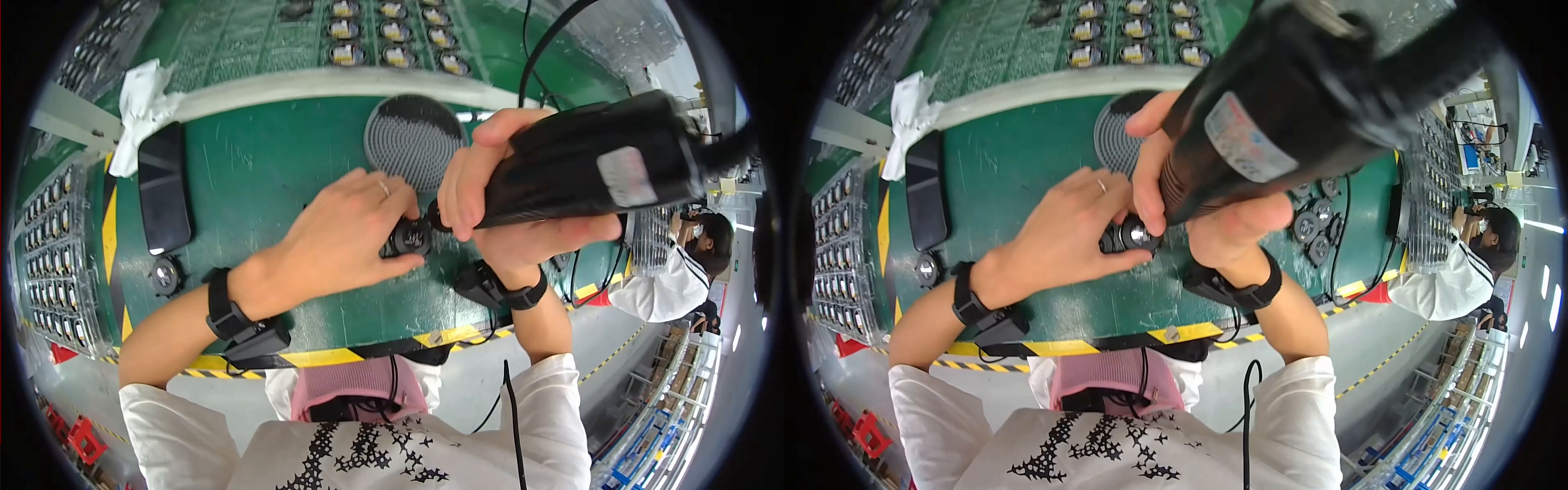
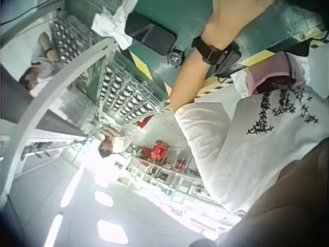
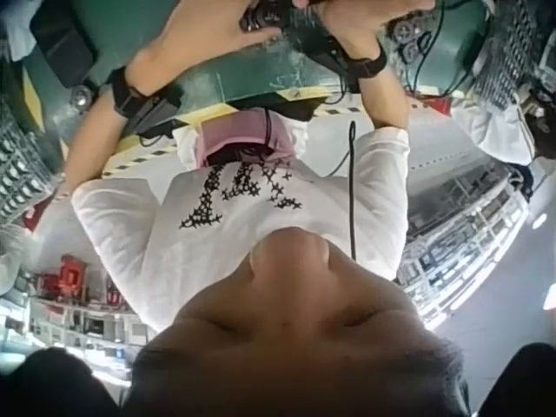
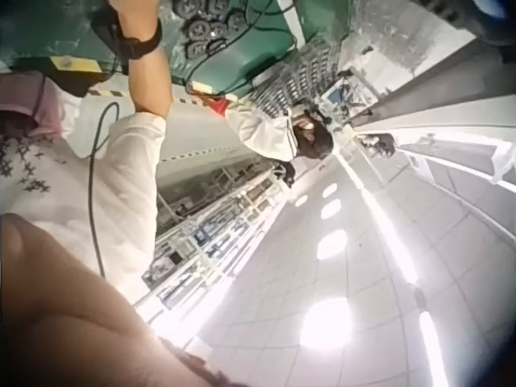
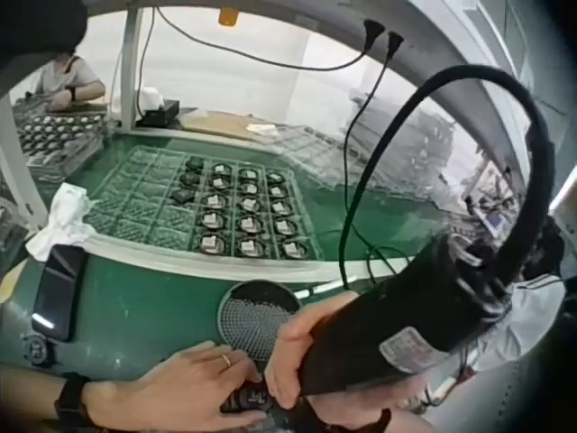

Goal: Tightening screws on electronic components using an electric screwdriver.

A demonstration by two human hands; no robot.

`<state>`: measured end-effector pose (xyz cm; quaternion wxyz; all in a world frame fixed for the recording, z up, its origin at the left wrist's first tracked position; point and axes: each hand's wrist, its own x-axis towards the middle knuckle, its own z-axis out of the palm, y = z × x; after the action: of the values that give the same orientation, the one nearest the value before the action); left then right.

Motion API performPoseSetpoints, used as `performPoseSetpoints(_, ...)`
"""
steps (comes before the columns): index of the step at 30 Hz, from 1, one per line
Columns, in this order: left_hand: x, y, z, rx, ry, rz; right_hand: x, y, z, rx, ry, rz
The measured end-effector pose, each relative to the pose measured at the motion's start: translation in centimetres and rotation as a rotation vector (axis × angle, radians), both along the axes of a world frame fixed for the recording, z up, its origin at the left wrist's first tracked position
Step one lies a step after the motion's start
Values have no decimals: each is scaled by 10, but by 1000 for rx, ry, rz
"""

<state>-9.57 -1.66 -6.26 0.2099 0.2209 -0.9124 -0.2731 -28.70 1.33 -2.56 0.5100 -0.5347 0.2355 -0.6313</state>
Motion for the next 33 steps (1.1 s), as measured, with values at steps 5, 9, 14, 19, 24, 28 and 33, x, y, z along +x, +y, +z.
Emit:
performPoseSetpoints(5,-3,5,5,-106,-45,-48,-26,-2,32,-50,-332,-107)
performPoseSetpoints(9,-2,16,14,-188,-113,-62,-50,-12,31,-58,-318,-322)
performPoseSetpoints(14,-10,28,13,-24,12,-55,-50,-20,22,52,-229,-440)
performPoseSetpoints(19,1,55,50,-159,-180,-162,-46,-19,23,32,-176,-463)
performPoseSetpoints(24,28,86,69,-200,-671,-21,-43,-19,18,-32,-173,-441)
performPoseSetpoints(28,24,76,52,-142,-522,-165,-42,-25,20,-45,-126,-474)
performPoseSetpoints(33,1,32,3,-114,-151,-345,-41,-35,14,-17,-55,-505)
